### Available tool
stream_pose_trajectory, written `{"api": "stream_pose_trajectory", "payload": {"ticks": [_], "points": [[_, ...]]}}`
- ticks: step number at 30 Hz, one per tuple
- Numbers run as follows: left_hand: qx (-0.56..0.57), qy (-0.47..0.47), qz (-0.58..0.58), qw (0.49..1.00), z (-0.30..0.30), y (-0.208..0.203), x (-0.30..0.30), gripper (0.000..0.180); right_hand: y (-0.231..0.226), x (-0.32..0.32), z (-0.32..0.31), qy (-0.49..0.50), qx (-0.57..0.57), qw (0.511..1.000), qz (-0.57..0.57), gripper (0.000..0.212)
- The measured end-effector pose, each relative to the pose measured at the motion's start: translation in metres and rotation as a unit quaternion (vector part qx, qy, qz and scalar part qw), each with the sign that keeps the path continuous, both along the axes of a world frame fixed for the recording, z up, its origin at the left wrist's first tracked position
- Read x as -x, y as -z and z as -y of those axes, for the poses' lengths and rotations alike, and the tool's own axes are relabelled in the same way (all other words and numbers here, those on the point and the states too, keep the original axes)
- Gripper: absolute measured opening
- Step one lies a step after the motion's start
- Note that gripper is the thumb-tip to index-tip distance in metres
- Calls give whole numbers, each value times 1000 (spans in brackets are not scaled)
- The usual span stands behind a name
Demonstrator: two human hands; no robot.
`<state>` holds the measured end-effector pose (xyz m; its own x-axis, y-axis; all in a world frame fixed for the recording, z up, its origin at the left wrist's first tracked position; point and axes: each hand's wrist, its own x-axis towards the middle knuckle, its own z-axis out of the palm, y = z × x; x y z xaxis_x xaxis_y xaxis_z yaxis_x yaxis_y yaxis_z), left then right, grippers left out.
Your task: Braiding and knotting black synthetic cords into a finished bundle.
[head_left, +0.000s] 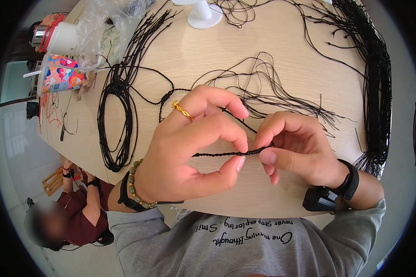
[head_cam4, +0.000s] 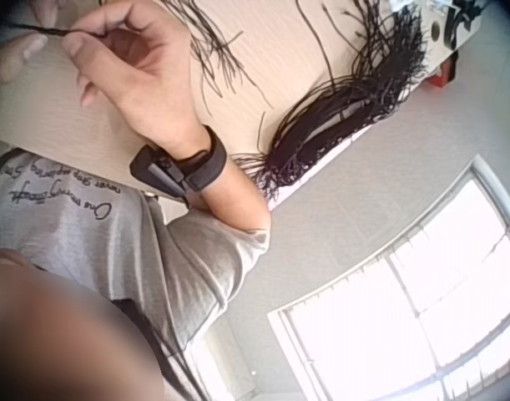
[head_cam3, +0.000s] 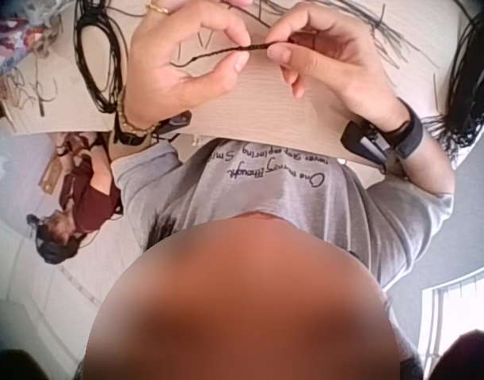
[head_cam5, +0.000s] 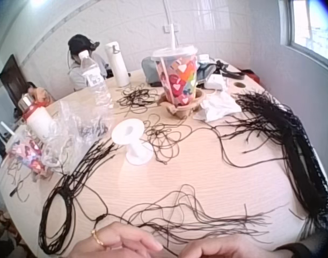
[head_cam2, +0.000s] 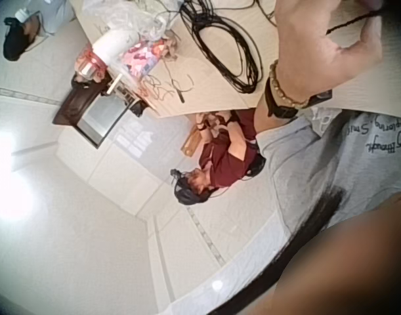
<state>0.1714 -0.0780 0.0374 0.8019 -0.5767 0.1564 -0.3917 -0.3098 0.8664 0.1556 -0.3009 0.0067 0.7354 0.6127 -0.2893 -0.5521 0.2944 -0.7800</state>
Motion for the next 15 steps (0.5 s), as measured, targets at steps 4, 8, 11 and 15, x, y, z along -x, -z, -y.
{"api": "stream_pose_trajectory", "payload": {"ticks": [4,8,11,15], "points": [[-5,1,8,1000,1,-1,0,19,0,1,0,-2,4,1000,15,10],[-14,9,-5,1000,0,-4,0,19,0,1,0,-6,-1,1000,13,11],[-3,10,-3,1000,0,-2,1,18,-1,1,-1,-6,1,1000,18,11],[-6,4,11,1000,1,-2,1,18,0,1,-1,-2,-1,1000,19,12]]}}
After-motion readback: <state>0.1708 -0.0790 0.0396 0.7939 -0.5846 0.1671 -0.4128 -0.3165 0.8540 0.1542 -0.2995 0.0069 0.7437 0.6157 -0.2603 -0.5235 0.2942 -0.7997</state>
